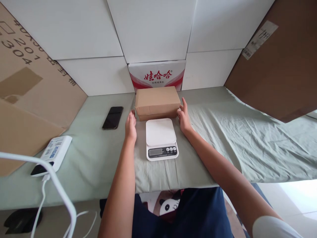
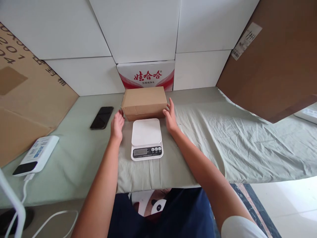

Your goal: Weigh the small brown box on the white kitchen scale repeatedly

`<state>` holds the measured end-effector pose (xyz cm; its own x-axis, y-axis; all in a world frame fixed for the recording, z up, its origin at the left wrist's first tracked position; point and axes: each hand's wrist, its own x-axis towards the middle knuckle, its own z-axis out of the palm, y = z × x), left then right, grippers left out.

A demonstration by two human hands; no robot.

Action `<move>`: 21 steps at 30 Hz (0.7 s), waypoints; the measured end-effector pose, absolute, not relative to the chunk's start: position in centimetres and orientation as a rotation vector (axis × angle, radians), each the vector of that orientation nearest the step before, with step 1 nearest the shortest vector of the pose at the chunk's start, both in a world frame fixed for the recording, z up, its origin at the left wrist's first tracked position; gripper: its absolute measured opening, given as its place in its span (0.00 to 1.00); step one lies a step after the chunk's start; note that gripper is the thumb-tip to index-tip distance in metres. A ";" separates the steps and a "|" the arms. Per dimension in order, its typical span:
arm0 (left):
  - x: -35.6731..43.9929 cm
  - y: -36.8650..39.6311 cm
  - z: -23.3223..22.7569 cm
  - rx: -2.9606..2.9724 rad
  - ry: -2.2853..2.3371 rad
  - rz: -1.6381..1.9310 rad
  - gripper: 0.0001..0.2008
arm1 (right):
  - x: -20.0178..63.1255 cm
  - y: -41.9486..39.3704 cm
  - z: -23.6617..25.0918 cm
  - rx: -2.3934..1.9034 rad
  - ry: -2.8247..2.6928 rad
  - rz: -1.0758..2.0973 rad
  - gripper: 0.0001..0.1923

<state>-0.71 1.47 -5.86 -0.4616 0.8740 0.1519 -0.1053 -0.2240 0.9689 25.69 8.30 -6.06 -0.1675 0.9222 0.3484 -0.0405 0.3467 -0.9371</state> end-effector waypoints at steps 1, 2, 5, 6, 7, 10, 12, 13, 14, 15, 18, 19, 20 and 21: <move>-0.4 1.5 -5.9 0.992 1.308 1.752 0.47 | 25.6 8.2 -5.9 -0.856 -1.458 1.091 0.45; -0.1 1.6 -5.9 1.014 1.296 1.735 0.47 | 25.5 8.1 -5.7 -0.867 -1.430 1.119 0.45; 0.4 1.6 -6.0 1.062 1.278 1.711 0.42 | 25.3 7.7 -5.1 -0.850 -1.411 1.125 0.46; 0.4 1.5 -6.0 1.073 1.276 1.708 0.40 | 25.2 7.6 -4.9 -0.833 -1.428 1.104 0.45; 0.4 1.5 -5.9 1.082 1.274 1.707 0.39 | 25.1 7.5 -4.7 -0.817 -1.448 1.079 0.43; 0.4 1.2 -5.7 1.110 1.262 1.697 0.38 | 25.1 7.4 -4.6 -0.800 -1.498 1.009 0.39; 0.5 1.1 -5.6 1.109 1.242 1.695 0.38 | 25.1 7.4 -4.7 -0.812 -1.511 0.979 0.39; 0.5 1.0 -5.5 1.102 1.232 1.697 0.37 | 25.2 7.5 -4.8 -0.818 -1.513 0.968 0.40; 0.6 1.0 -5.5 1.096 1.224 1.700 0.37 | 25.2 7.6 -4.9 -0.824 -1.517 0.959 0.40; 0.6 1.0 -5.5 1.092 1.219 1.705 0.37 | 25.2 7.6 -5.0 -0.829 -1.523 0.952 0.41; 0.5 1.2 -5.7 1.092 1.221 1.712 0.36 | 25.4 7.8 -5.2 -0.841 -1.549 0.932 0.42; 0.4 1.2 -5.8 1.090 1.226 1.714 0.35 | 25.4 7.8 -5.3 -0.845 -1.565 0.927 0.43; 0.3 1.3 -5.9 1.085 1.236 1.718 0.35 | 25.4 7.8 -5.4 -0.847 -1.587 0.924 0.43; 0.2 1.2 -5.9 1.078 1.250 1.731 0.34 | 25.4 7.8 -5.5 -0.842 -1.610 0.919 0.45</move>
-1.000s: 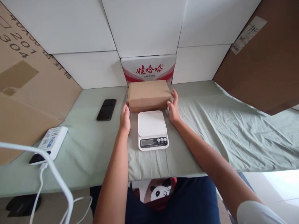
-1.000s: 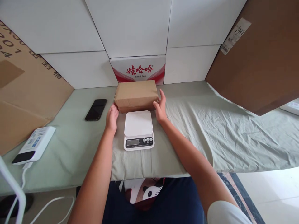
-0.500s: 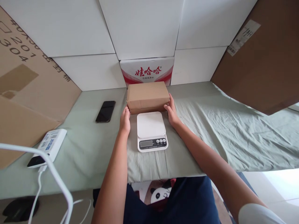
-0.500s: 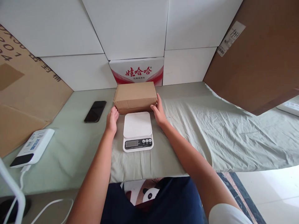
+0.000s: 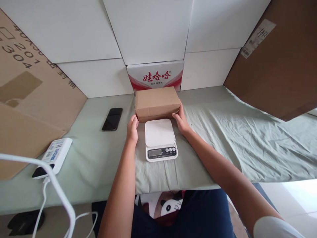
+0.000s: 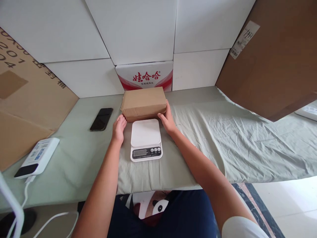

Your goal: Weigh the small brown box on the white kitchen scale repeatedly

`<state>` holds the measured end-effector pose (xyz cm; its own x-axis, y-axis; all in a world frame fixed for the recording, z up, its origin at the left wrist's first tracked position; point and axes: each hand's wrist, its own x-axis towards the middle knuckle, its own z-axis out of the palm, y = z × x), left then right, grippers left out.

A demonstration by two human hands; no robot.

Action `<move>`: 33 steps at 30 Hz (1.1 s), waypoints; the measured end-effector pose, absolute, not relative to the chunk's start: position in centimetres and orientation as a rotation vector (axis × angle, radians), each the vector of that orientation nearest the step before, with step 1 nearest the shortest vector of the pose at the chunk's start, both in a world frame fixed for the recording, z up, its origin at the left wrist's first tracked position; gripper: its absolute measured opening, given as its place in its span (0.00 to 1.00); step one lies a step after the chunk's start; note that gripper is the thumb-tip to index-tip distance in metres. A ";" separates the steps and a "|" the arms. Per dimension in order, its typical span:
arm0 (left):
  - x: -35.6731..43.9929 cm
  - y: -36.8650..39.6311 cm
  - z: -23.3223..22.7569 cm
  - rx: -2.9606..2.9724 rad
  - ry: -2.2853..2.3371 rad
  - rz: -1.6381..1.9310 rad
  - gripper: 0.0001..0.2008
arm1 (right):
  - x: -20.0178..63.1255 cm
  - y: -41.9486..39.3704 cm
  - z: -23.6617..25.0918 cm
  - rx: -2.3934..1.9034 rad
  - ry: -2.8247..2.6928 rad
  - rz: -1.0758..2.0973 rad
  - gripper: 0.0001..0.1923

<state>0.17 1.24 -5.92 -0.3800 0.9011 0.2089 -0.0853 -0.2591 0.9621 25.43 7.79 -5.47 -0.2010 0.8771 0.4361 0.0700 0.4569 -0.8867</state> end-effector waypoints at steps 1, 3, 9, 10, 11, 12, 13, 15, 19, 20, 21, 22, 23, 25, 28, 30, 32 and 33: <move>0.1 1.2 -5.9 1.078 1.265 1.748 0.32 | 25.4 7.7 -5.5 -0.831 -1.633 0.910 0.46; 0.0 0.6 -5.6 1.101 1.282 1.804 0.31 | 25.5 7.3 -5.3 -0.797 -1.667 0.863 0.49; 1.5 -4.1 -4.0 1.282 1.191 1.930 0.34 | 26.7 4.1 -3.6 -0.706 -1.749 0.695 0.51; 1.7 -5.2 -4.0 1.302 1.194 1.939 0.34 | 26.9 3.2 -3.5 -0.700 -1.765 0.682 0.51; 2.0 -6.2 -4.0 1.311 1.202 1.947 0.35 | 27.2 2.2 -3.5 -0.701 -1.779 0.673 0.50; 2.2 -7.2 -4.2 1.312 1.212 1.957 0.35 | 27.5 1.2 -3.6 -0.707 -1.789 0.668 0.50; 2.4 -8.1 -4.5 1.308 1.222 1.969 0.35 | 27.8 0.2 -3.8 -0.721 -1.796 0.669 0.50; 2.7 -9.7 -5.1 1.292 1.248 1.989 0.36 | 28.2 -1.7 -4.4 -0.761 -1.801 0.685 0.50; 3.0 -11.7 -6.1 1.262 1.306 1.934 0.37 | 29.1 -4.0 -5.0 -0.818 -1.812 0.697 0.49; 3.0 -11.9 -6.2 1.251 1.313 1.913 0.37 | 29.2 -4.1 -5.0 -0.823 -1.816 0.691 0.49; 3.0 -12.1 -6.3 1.239 1.319 1.897 0.37 | 29.4 -4.2 -5.1 -0.827 -1.821 0.685 0.49; 3.0 -12.2 -6.3 1.226 1.324 1.885 0.38 | 29.5 -4.1 -5.1 -0.830 -1.827 0.680 0.49; 3.0 -12.3 -6.4 1.213 1.328 1.878 0.38 | 29.5 -4.0 -5.1 -0.832 -1.834 0.675 0.49; 2.9 -12.3 -6.5 1.196 1.334 1.876 0.37 | 29.5 -3.8 -5.2 -0.836 -1.850 0.669 0.48; 2.9 -12.2 -6.7 1.180 1.340 1.888 0.37 | 29.4 -3.8 -5.3 -0.844 -1.859 0.657 0.47; 2.9 -12.2 -6.6 1.179 1.349 1.887 0.37 | 29.3 -3.8 -5.3 -0.844 -1.855 0.646 0.48; 3.0 -12.2 -6.3 1.197 1.370 1.899 0.37 | 29.5 -3.6 -5.1 -0.839 -1.798 0.630 0.47; 3.0 -12.3 -6.0 1.204 1.383 1.934 0.36 | 29.8 -3.3 -5.0 -0.839 -1.727 0.618 0.47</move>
<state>3.04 -12.25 -5.99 -0.5032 0.7755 0.3813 0.1102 -0.3800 0.9184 29.76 -3.31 -4.98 -0.1835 0.7863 0.5900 0.2336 0.6179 -0.7508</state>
